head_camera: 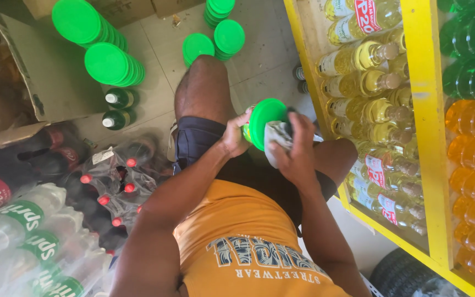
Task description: Cleaning green plastic containers by wiping them with a cloth in a storage area
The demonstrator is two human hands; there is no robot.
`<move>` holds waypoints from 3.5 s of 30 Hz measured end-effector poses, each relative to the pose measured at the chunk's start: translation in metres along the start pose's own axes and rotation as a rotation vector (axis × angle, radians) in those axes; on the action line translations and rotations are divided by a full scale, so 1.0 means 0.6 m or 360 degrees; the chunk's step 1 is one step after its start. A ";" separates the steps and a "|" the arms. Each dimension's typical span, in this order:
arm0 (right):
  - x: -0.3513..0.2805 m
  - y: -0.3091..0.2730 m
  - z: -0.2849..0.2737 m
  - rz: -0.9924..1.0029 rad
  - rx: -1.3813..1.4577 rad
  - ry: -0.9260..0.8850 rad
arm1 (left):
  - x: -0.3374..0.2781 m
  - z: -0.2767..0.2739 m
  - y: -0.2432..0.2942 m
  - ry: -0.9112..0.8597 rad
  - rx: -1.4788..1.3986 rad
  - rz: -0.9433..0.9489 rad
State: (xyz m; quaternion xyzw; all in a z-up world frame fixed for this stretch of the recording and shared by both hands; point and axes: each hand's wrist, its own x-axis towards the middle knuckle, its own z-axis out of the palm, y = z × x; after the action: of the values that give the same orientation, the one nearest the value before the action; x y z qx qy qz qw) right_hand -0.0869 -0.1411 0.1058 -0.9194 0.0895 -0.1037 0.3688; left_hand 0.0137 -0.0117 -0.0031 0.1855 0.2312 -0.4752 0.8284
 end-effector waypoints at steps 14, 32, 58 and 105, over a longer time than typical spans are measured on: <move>0.067 -0.010 0.045 -0.0133 -0.0240 0.0189 | 0.014 -0.003 -0.010 0.0039 0.0449 -0.0107; 0.016 -0.029 -0.070 0.0600 -0.0171 0.0290 | -0.008 0.014 0.004 0.0077 0.0141 -0.0249; -0.032 0.018 -0.034 0.0003 -0.0718 -0.0212 | 0.018 -0.022 -0.008 0.0017 0.0261 -0.0178; -0.008 -0.019 0.085 0.1273 0.1143 0.0710 | 0.007 -0.048 0.000 -0.0254 -0.0252 -0.0070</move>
State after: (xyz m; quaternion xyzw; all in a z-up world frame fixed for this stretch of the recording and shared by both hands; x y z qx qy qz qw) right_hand -0.0776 -0.0984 0.0769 -0.5872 0.4647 -0.1713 0.6403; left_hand 0.0096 0.0008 -0.0291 0.0760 0.2053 -0.4867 0.8457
